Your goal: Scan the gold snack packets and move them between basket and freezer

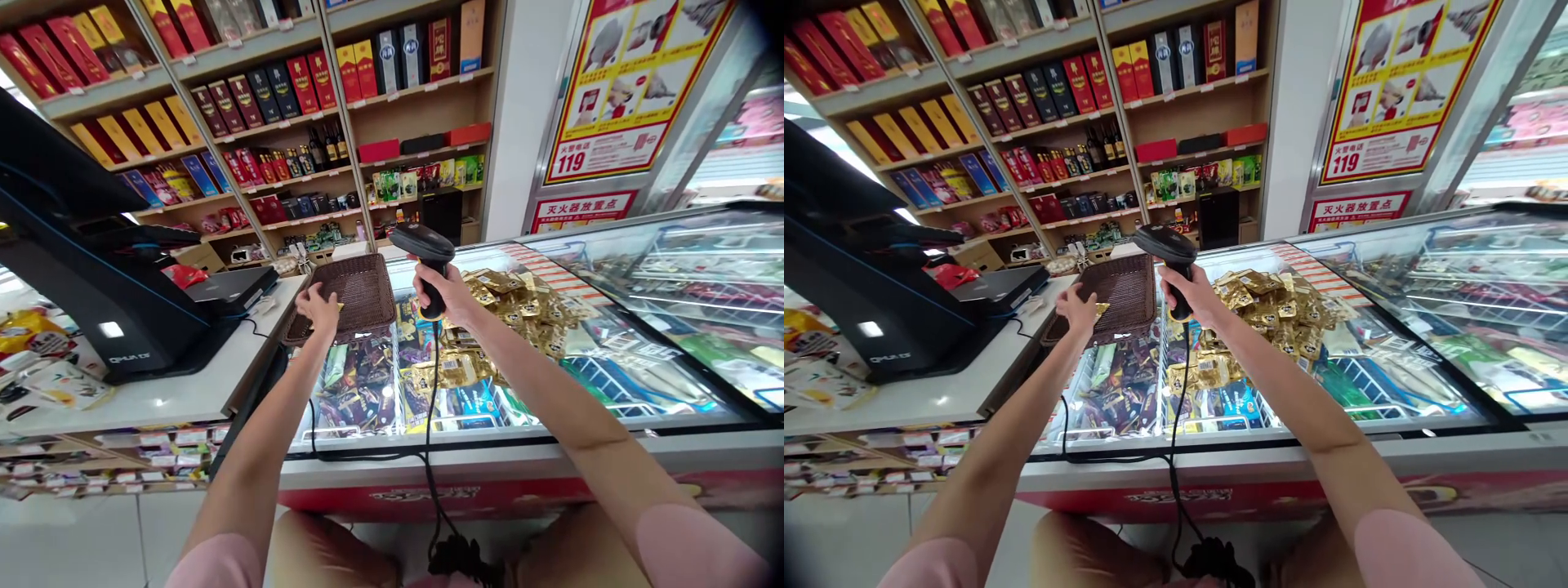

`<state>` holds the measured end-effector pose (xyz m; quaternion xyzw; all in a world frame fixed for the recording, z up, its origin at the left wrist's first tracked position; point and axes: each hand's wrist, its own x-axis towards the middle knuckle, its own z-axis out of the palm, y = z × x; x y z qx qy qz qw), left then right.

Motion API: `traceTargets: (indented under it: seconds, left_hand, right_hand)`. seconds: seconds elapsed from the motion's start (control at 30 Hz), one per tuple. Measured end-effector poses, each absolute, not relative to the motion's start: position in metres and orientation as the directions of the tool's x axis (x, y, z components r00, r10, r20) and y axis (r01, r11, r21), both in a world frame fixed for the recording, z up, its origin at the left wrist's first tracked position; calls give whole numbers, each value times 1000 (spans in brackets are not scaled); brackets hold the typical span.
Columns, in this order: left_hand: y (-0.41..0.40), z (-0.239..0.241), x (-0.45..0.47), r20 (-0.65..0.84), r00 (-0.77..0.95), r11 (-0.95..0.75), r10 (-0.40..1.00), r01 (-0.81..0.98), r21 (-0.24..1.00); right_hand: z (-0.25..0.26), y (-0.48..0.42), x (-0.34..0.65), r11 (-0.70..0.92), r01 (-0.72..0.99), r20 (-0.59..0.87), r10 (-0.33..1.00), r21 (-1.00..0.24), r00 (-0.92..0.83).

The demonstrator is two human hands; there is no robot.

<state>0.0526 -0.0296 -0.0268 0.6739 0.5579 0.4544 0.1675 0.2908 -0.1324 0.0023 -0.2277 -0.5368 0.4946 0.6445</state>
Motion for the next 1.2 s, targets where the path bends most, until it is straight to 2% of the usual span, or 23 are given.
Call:
traceTargets:
  seconds: [0.1, 0.2, 0.3, 0.43, 0.57, 0.7, 0.83, 0.9, 1.03, 1.2]
  left_hand:
    - [-61, -40, 83, 402, 243, -465, 883, 575, 673]
    - [-100, -64, 112, 249, 566, -570, 786, 507, 647]
    - [-127, -91, 132, 135, 650, -570, 747, 524, 632]
    - [-133, -111, 140, 48, 617, -513, 785, 604, 610]
    - [-124, -101, 134, -41, 593, -423, 804, 619, 662]
    - [-103, -60, 119, -24, 560, -332, 828, 524, 784]
    - [-60, -10, 93, 89, 411, -256, 907, 374, 891]
    - [-35, 7, 78, 100, 352, -213, 931, 299, 930]
    - [0, 16, 50, 51, 246, -108, 968, 224, 969]
    - [13, -1, 25, -8, 148, -16, 989, 159, 987]
  right_hand:
    - [13, -135, 305, 399, -339, 448, 890, -852, -80]
    - [26, -136, 317, 410, -316, 456, 886, -855, -84]
    - [35, -140, 326, 395, -294, 436, 895, -871, -90]
    - [36, -142, 332, 326, -225, 362, 922, -918, -140]
    - [28, -136, 331, 252, -181, 283, 944, -951, -171]
    - [25, -131, 327, 215, -117, 234, 955, -970, -185]
    - [27, -134, 322, 259, -85, 269, 950, -962, -159]
    - [27, -138, 319, 279, -69, 286, 950, -958, -128]
    - [23, -144, 310, 261, 8, 257, 954, -965, -152]
    - [11, -144, 299, 250, 62, 230, 946, -966, -229]
